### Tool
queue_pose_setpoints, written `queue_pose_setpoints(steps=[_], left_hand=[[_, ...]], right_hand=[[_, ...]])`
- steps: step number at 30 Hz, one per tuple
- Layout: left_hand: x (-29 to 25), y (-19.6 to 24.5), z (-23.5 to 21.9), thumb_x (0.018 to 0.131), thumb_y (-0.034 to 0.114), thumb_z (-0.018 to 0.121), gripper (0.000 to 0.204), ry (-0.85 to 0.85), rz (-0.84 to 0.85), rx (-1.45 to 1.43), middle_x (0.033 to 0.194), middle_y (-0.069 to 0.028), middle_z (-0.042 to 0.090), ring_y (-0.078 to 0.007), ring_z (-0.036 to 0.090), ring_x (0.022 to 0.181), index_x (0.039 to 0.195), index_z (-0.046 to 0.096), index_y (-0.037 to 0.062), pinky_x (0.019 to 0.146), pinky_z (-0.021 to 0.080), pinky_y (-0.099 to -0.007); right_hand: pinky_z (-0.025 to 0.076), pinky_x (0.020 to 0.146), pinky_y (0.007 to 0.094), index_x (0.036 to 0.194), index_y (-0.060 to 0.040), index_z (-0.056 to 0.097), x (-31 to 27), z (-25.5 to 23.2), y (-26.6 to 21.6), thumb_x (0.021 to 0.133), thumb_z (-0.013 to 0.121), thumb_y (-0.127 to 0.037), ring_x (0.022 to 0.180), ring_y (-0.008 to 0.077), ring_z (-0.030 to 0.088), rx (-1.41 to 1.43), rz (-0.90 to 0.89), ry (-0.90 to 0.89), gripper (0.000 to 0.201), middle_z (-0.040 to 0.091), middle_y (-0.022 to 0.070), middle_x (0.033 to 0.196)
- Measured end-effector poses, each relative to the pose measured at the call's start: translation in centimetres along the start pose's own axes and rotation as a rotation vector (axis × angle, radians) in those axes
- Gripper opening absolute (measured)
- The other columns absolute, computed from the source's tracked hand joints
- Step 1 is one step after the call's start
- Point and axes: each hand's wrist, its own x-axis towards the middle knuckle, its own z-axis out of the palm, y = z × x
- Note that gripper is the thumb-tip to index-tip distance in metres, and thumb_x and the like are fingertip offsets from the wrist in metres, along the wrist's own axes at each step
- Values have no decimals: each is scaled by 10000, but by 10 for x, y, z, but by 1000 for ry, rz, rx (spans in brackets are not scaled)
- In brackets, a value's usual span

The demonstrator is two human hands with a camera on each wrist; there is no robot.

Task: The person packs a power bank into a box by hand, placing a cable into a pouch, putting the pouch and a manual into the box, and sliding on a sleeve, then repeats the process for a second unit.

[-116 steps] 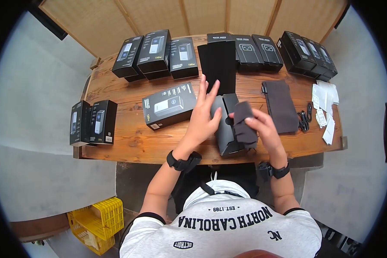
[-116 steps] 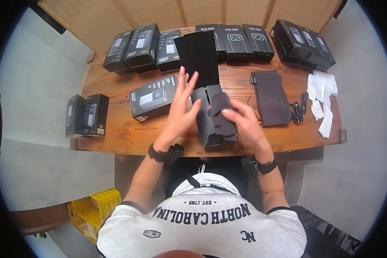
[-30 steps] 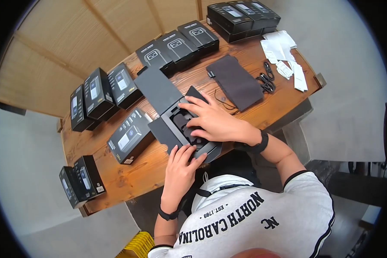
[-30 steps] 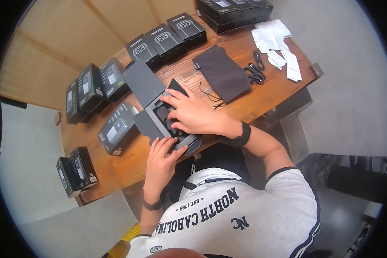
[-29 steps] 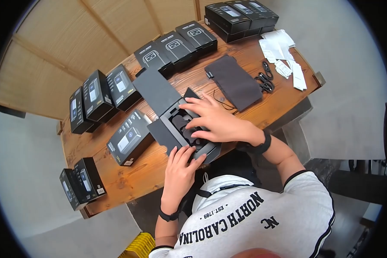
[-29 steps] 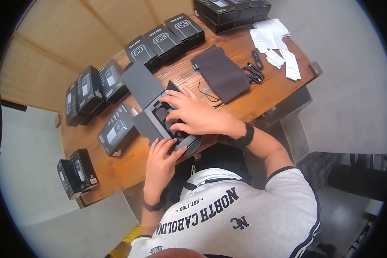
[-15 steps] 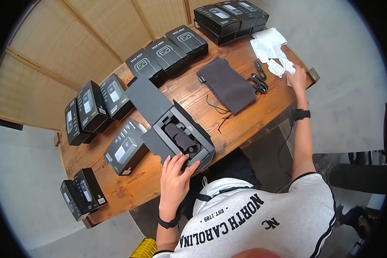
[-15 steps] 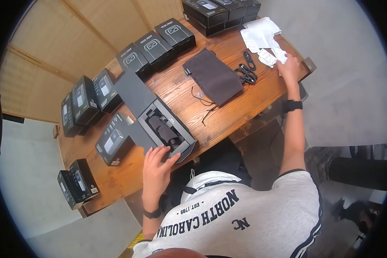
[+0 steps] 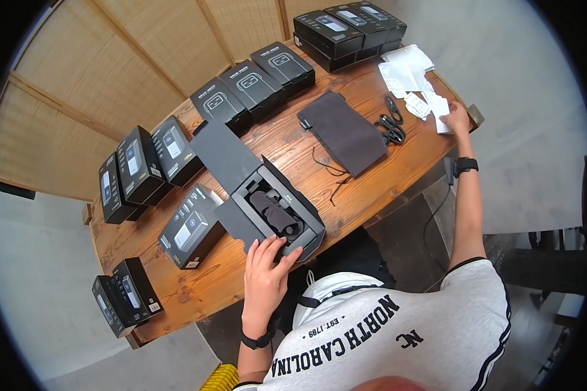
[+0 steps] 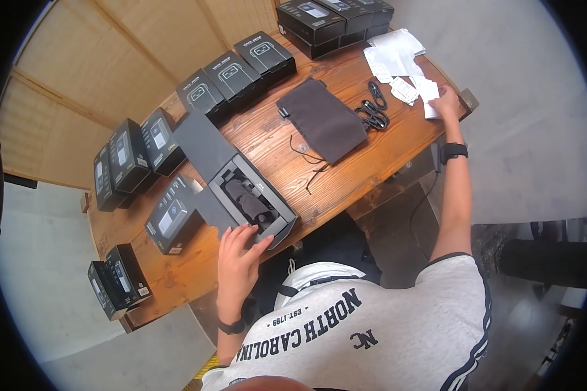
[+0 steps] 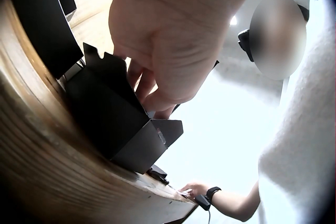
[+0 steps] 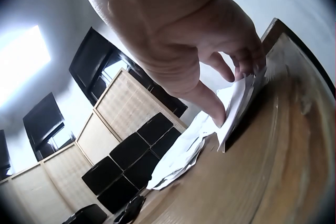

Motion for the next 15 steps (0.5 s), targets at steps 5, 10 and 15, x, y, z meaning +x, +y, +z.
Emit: queue_pose_setpoints(steps=[5, 10, 15], left_hand=[[0, 0, 0, 848, 8, 652, 387, 4, -1, 3, 1229, -111, 646, -310, 580, 1235, 1181, 742, 184, 1113, 385, -523], [0, -1, 1, 851, 11, 656, 382, 2, 4, 0, 1235, -112, 644, -310, 578, 1238, 1180, 742, 186, 1114, 385, -522], [-1, 1, 0, 861, 11, 658, 370, 10, -1, 2, 1237, -111, 644, -313, 579, 1239, 1176, 744, 185, 1110, 391, -522]], right_hand=[[557, 869, 357, 1154, -18, 724, 12, -9, 5, 754, 821, -168, 973, 247, 731, 373, -39, 52, 438, 760, 154, 1060], [512, 679, 308, 1008, -8, 761, 2, -24, -60, 838, 802, -248, 711, 142, 646, 594, -100, -32, 297, 731, 43, 843], [460, 628, 302, 848, -25, 732, -2, -6, -129, 825, 806, -311, 665, 136, 598, 646, -48, -349, 296, 675, 32, 759]])
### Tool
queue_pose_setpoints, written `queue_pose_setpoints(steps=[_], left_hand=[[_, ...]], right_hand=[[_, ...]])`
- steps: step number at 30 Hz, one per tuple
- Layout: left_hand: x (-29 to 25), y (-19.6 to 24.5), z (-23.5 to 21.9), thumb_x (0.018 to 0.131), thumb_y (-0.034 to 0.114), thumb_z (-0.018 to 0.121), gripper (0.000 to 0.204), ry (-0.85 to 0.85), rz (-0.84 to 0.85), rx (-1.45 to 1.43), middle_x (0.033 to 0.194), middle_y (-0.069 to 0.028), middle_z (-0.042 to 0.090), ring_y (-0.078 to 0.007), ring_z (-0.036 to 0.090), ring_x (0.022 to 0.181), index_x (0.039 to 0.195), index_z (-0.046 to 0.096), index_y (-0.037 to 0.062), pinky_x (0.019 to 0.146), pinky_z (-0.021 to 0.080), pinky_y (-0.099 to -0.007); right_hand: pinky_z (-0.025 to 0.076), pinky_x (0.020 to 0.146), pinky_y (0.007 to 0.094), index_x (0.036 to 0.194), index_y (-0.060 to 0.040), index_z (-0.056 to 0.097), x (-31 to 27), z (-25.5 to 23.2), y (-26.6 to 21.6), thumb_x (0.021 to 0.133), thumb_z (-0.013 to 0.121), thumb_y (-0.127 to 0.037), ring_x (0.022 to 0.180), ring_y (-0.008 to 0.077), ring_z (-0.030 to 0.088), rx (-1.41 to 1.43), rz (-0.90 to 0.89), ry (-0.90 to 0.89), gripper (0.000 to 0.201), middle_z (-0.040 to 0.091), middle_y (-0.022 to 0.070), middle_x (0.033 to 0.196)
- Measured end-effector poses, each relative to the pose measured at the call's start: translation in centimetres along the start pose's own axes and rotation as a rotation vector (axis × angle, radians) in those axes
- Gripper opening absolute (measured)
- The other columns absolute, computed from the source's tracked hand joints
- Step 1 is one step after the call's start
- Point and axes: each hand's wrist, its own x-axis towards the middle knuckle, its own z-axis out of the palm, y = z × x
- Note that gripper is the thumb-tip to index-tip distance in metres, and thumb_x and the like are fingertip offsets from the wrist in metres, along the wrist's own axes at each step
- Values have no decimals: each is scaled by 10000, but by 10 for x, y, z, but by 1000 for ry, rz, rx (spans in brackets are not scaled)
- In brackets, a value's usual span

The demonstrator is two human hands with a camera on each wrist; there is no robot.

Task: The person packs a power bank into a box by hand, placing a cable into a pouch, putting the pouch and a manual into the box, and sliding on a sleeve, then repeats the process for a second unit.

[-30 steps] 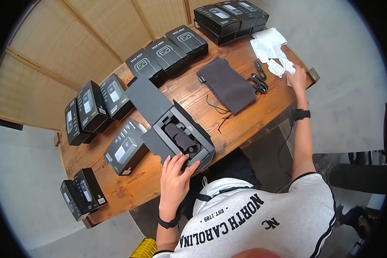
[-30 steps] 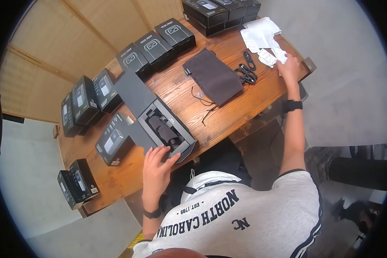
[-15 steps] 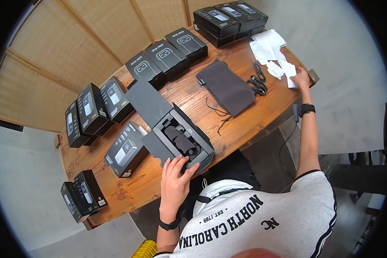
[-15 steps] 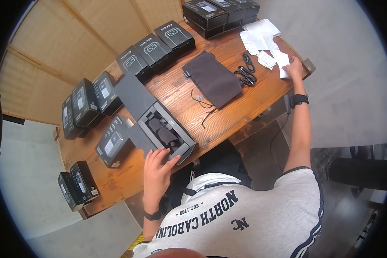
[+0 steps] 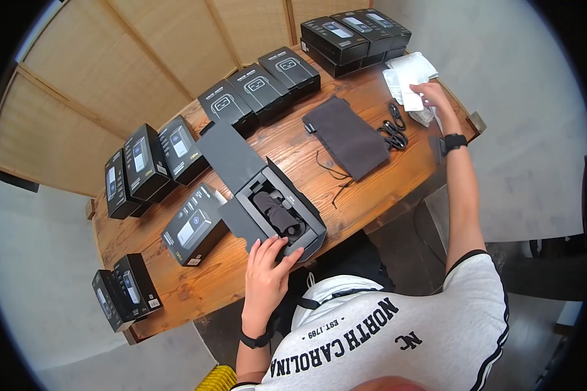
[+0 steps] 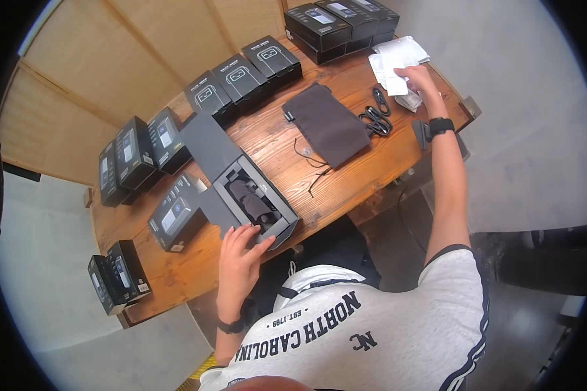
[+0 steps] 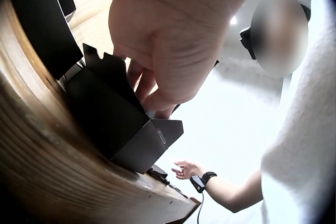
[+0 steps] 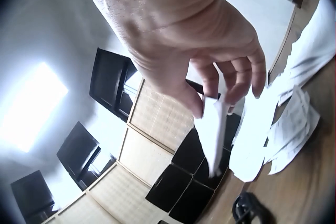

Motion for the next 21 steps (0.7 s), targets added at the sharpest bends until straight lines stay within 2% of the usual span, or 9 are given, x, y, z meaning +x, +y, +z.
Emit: queue_pose_setpoints(steps=[2, 4, 8, 10, 12, 15, 17, 19, 21], left_hand=[[-1, 0, 2, 862, 11, 657, 367, 9, -7, -2, 1237, -112, 644, -314, 577, 1243, 1173, 745, 184, 1111, 392, -522], [-3, 0, 2, 864, 10, 656, 364, 18, -18, -4, 1237, -112, 644, -315, 575, 1247, 1171, 746, 183, 1112, 392, -522], [-3, 1, 2, 867, 6, 655, 355, 21, -30, -34, 1237, -112, 643, -318, 571, 1254, 1163, 748, 180, 1115, 390, -522], [-2, 1, 2, 869, 5, 654, 352, 19, -30, -42, 1238, -112, 642, -319, 570, 1255, 1161, 748, 179, 1116, 389, -522], [-3, 0, 3, 848, 3, 663, 370, 25, -21, -41, 1243, -113, 639, -320, 565, 1260, 1162, 746, 179, 1119, 386, -525], [-4, -2, 3, 790, -12, 686, 433, 16, -12, -47, 1265, -118, 637, -342, 557, 1262, 1174, 745, 178, 1124, 381, -533], [-3, -1, 0, 791, -16, 679, 436, 13, -32, -59, 1269, -118, 636, -344, 556, 1263, 1177, 742, 178, 1125, 381, -535], [-3, -1, 1, 793, -16, 666, 433, 21, -22, -81, 1274, -117, 634, -345, 553, 1267, 1173, 741, 176, 1131, 377, -538], [-3, -1, 3, 792, -13, 668, 429, 21, -42, -72, 1275, -115, 633, -343, 553, 1268, 1169, 741, 176, 1131, 377, -539]], right_hand=[[462, 623, 317, 810, -34, 725, 22, 17, 2, 806, 815, -325, 645, 145, 597, -29, 3, -103, 305, 670, 35, 732], [465, 604, 341, 763, -28, 712, 56, 33, 21, 774, 827, -333, 604, 164, 594, -465, -78, -53, 326, 661, 49, 684], [514, 661, 344, 788, -37, 732, 65, 48, 26, 695, 877, -319, 670, 205, 661, -616, -62, 31, 331, 720, 91, 763], [535, 706, 332, 842, -46, 745, 64, 50, 30, 659, 898, -311, 731, 203, 687, -585, -60, 43, 357, 742, 97, 823], [553, 806, 355, 951, -27, 754, 60, 49, 34, 670, 878, -287, 853, 260, 726, -502, -118, 91, 401, 760, 134, 928], [557, 779, 338, 1010, -21, 738, 59, 46, 31, 688, 892, -289, 847, 190, 712, -412, -233, 154, 447, 755, 102, 920], [562, 758, 292, 1210, 43, 633, 25, 49, 2, 800, 832, -151, 874, 179, 715, -73, -195, 102, 495, 743, 145, 1005], [572, 777, 277, 1370, 56, 502, -35, 61, -37, 882, 751, -57, 916, 176, 718, 259, -234, -84, 559, 736, 155, 1079], [575, 795, 273, 1434, 47, 439, -92, 75, -70, 905, 734, -58, 961, 171, 709, 312, -278, -272, 615, 719, 168, 1134]])
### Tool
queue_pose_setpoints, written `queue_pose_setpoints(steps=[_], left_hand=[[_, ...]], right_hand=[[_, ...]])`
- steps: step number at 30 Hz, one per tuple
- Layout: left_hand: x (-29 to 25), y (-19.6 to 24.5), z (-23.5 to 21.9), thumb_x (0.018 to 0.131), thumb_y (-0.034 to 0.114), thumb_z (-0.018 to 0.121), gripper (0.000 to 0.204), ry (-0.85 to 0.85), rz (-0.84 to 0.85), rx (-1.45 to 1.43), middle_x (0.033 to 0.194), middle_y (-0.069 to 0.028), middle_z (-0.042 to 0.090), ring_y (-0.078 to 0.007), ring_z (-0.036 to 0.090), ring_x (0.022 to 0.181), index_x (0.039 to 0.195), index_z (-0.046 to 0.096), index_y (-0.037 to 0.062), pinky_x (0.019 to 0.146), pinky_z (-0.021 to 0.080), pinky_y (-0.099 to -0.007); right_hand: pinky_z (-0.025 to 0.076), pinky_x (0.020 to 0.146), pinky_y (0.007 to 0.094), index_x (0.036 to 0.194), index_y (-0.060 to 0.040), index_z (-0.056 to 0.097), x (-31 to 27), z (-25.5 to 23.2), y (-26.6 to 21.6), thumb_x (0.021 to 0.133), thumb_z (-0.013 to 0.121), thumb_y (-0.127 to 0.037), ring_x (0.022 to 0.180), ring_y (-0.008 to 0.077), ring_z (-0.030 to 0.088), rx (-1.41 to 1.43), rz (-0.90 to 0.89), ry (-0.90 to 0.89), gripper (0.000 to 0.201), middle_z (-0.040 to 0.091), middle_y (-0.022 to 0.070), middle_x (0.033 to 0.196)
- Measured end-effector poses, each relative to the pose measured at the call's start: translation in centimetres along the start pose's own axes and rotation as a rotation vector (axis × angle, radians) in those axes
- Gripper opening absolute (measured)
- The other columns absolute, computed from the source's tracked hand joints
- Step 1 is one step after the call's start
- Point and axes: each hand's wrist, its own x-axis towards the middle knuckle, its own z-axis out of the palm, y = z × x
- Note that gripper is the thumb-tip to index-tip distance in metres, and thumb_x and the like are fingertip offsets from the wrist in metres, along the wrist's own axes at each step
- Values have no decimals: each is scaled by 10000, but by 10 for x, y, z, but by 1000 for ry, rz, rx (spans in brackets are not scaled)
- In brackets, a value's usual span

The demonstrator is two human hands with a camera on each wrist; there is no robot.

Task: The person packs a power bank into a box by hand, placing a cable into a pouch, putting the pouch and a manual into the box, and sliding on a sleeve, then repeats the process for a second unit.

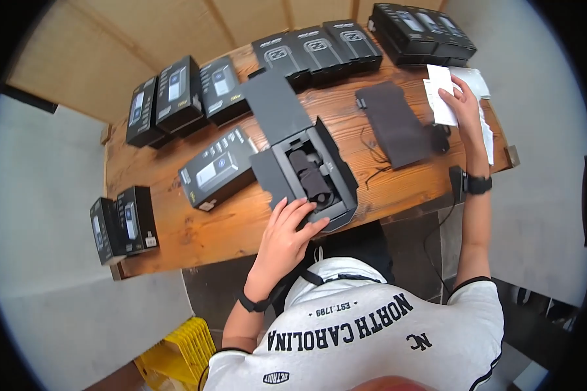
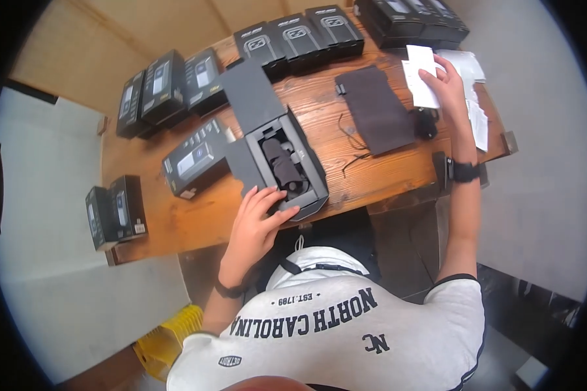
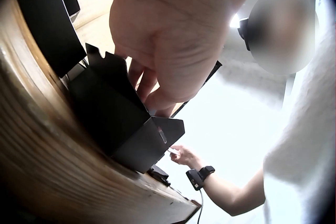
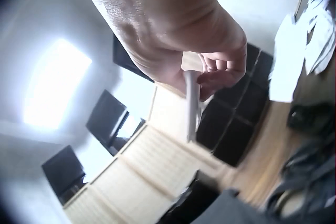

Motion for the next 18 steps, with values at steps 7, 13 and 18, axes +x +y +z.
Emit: queue_pose_setpoints(steps=[7, 13, 18], left_hand=[[-1, 0, 2, 804, 6, 679, 392, 18, 5, 11, 1256, -111, 631, -320, 561, 1264, 1152, 745, 172, 1129, 379, -541], [-2, -1, 5, 821, 16, 672, 359, 45, 16, -4, 1246, -116, 631, -315, 567, 1257, 1140, 747, 162, 1119, 386, -538], [-2, -2, 6, 837, 50, 677, 331, 66, 26, -15, 1243, -119, 632, -315, 567, 1260, 1139, 747, 165, 1114, 390, -536]], right_hand=[[550, 778, 262, 1552, -51, 308, -117, 145, -57, 916, 687, -11, 967, 125, 667, 183, -85, -572, 742, 687, 118, 1140], [540, 808, 460, 1561, -17, 250, -149, 211, -58, 888, 636, 3, 917, 511, 650, -243, -313, -604, 776, 643, 332, 1094], [524, 807, 516, 1516, -11, 317, -146, 213, -44, 895, 654, -24, 952, 489, 655, -488, -433, -579, 707, 645, 336, 1118]])
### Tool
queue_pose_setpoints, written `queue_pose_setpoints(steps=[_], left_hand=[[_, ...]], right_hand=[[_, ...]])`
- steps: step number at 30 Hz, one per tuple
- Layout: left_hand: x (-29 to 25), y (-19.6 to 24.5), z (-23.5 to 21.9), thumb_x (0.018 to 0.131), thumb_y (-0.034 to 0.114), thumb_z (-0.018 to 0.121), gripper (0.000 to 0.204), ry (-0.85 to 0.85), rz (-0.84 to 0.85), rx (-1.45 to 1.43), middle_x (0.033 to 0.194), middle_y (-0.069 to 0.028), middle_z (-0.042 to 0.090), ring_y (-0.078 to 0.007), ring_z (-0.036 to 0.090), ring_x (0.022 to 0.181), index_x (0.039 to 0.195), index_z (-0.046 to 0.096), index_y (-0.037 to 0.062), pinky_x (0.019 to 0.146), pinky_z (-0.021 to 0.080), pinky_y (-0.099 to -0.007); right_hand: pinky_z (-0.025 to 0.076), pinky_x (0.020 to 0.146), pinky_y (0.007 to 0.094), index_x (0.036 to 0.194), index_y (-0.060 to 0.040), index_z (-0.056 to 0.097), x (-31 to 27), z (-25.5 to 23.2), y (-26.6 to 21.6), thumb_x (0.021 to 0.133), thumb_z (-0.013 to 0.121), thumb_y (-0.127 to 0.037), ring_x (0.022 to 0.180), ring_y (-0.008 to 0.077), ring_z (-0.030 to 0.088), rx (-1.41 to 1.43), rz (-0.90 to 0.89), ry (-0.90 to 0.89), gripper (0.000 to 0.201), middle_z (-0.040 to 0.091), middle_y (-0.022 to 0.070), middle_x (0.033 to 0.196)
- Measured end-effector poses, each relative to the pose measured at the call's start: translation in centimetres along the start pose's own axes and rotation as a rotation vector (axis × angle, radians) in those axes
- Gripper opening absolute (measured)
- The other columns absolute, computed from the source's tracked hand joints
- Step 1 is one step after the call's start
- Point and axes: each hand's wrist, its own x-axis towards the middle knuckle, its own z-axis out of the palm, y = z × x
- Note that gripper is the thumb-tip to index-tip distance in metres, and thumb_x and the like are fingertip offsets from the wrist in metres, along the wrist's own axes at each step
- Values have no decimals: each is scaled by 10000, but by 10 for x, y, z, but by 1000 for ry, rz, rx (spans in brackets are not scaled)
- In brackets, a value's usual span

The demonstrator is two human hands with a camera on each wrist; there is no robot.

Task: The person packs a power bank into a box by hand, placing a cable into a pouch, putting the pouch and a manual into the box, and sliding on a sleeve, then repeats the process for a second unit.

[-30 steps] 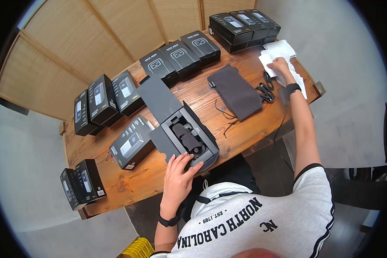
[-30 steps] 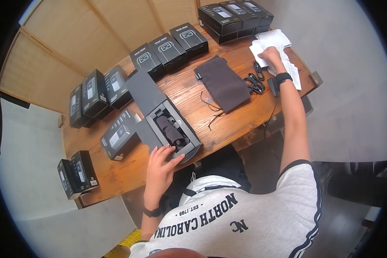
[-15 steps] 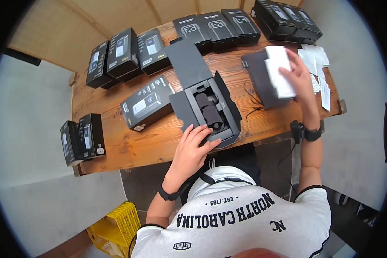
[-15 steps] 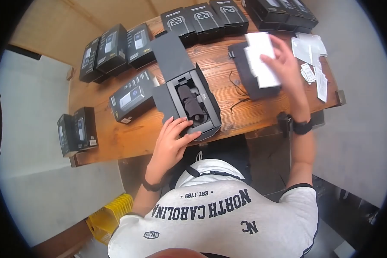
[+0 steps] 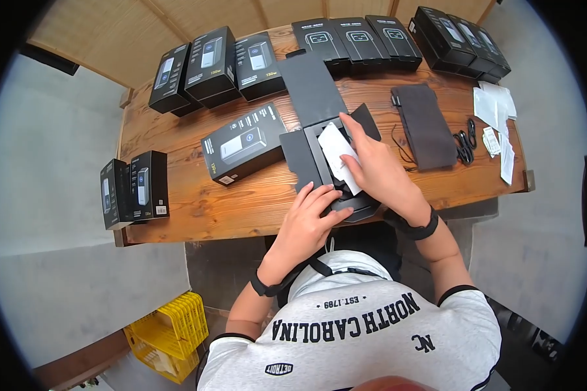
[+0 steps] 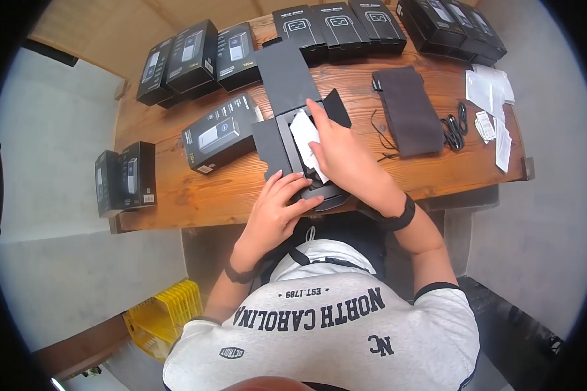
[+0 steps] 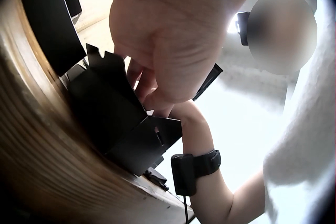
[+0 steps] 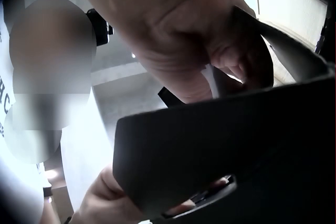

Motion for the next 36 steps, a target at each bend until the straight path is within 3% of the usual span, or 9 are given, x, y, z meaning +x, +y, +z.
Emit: queue_pose_setpoints(steps=[6, 8, 12, 14, 21, 24, 26, 30, 36], left_hand=[[-1, -2, 0, 827, 56, 688, 351, -19, 5, 11, 1249, -118, 628, -317, 561, 1269, 1152, 741, 177, 1124, 383, -542], [-1, -2, 0, 825, 53, 688, 352, -21, 5, 8, 1250, -119, 626, -318, 560, 1269, 1151, 741, 176, 1126, 382, -543], [-1, -2, 1, 816, 44, 694, 363, -19, -3, -2, 1248, -119, 624, -320, 557, 1269, 1152, 741, 173, 1128, 380, -543], [-1, -1, 0, 812, 36, 695, 369, -22, -5, -5, 1253, -125, 619, -323, 558, 1267, 1154, 740, 168, 1128, 380, -545], [-1, 0, -2, 797, -18, 692, 400, 5, -32, -63, 1282, -158, 590, -357, 568, 1218, 1173, 720, 116, 1119, 401, -549], [1, 1, -3, 819, -25, 682, 429, 48, -47, -76, 1279, -157, 590, -366, 574, 1194, 1229, 683, 103, 1116, 409, -541], [5, 5, -6, 834, -22, 675, 440, 61, -63, -87, 1281, -156, 590, -365, 577, 1189, 1257, 663, 102, 1111, 414, -535], [14, 6, -9, 841, -16, 666, 476, 11, -10, -41, 1301, -153, 586, -354, 574, 1208, 1301, 631, 106, 1100, 416, -537], [17, 6, -7, 815, -11, 667, 492, -62, 7, 71, 1327, -147, 578, -335, 537, 1285, 1290, 642, 116, 1126, 374, -554]], right_hand=[[532, 796, 487, 1378, -25, 492, -16, -14, 2, 914, 645, -69, 941, 457, 657, -66, -26, -20, 491, 677, 246, 1097], [538, 765, 428, 1300, -43, 591, -22, -23, -8, 909, 666, -72, 886, 377, 684, -60, 80, -94, 399, 698, 185, 1038], [519, 776, 430, 1209, -40, 638, -29, -22, -3, 892, 691, -80, 879, 351, 667, -97, 17, -92, 324, 685, 155, 985], [482, 791, 414, 1124, -53, 671, -29, -19, 4, 870, 717, -89, 851, 312, 642, -198, -173, -88, 261, 664, 116, 898], [419, 796, 379, 1053, -81, 699, -28, -15, 5, 842, 738, -99, 819, 251, 610, -154, -116, -134, 215, 650, 71, 876], [425, 877, 441, 1033, -66, 701, -25, -24, 6, 850, 730, -118, 988, 280, 629, -84, -74, -175, 193, 678, 92, 1005], [390, 1017, 492, 1077, -62, 731, -22, -26, 11, 866, 730, -148, 1206, 311, 561, -317, -158, 136, 228, 641, 129, 1221], [248, 1176, 602, 1115, -72, 760, -17, -23, 16, 878, 723, -181, 1410, 372, 404, -468, -133, 66, 263, 505, 156, 1467], [246, 1184, 586, 1018, -95, 782, -10, -12, 16, 862, 747, -178, 1396, 356, 431, -455, -136, 9, 181, 554, 144, 1422]])
